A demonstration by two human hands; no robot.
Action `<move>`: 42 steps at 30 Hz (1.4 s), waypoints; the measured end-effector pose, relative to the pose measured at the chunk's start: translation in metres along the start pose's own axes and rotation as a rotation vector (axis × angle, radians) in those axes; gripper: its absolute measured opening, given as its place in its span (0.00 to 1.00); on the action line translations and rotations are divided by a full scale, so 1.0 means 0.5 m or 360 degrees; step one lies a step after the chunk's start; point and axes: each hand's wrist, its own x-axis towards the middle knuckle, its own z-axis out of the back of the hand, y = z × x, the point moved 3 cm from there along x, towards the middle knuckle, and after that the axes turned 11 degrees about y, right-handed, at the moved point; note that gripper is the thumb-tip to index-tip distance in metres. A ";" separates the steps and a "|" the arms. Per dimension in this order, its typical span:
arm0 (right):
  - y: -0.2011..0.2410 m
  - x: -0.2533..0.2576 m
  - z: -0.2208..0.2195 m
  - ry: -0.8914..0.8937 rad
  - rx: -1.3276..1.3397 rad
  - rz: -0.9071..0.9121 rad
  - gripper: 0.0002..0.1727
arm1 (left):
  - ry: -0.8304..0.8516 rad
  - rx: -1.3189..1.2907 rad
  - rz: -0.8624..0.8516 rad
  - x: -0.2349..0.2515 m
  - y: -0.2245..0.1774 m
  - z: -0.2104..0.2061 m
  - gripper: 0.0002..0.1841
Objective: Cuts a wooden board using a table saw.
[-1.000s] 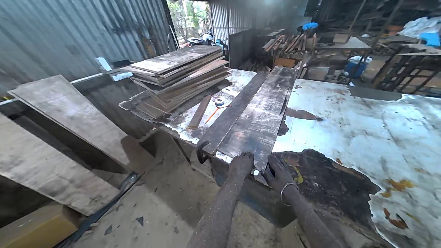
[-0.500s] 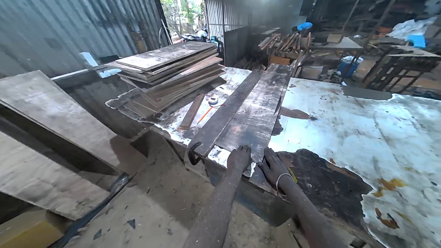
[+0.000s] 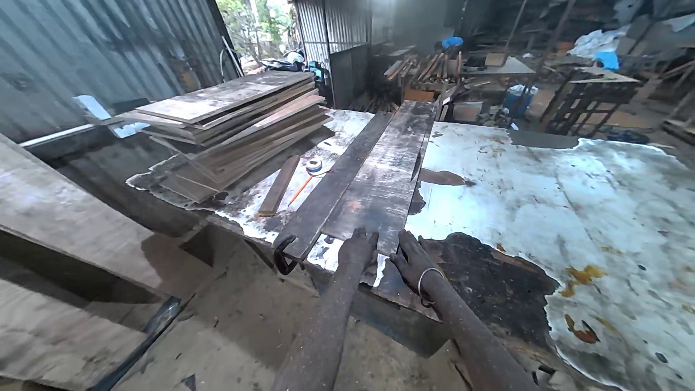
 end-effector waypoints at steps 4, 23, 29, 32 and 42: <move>-0.014 0.024 -0.001 -0.0020 -0.0010 -0.0008 0.47 | -0.0007 0.0045 0.0011 0.016 -0.006 0.005 0.34; -0.069 0.097 0.051 -0.0100 0.0013 0.0062 0.46 | -0.0010 0.0019 0.0053 0.093 -0.044 0.063 0.38; -0.066 0.096 0.061 -0.0057 0.0055 0.0048 0.46 | -0.0003 0.0057 0.0073 0.103 -0.051 0.066 0.35; -0.070 0.100 0.059 -0.0044 0.0041 0.0056 0.45 | -0.0010 0.0086 0.0071 0.110 -0.051 0.063 0.34; -0.104 0.144 0.082 -0.0083 0.0079 0.0128 0.45 | -0.0027 0.0083 0.0070 0.155 -0.062 0.088 0.32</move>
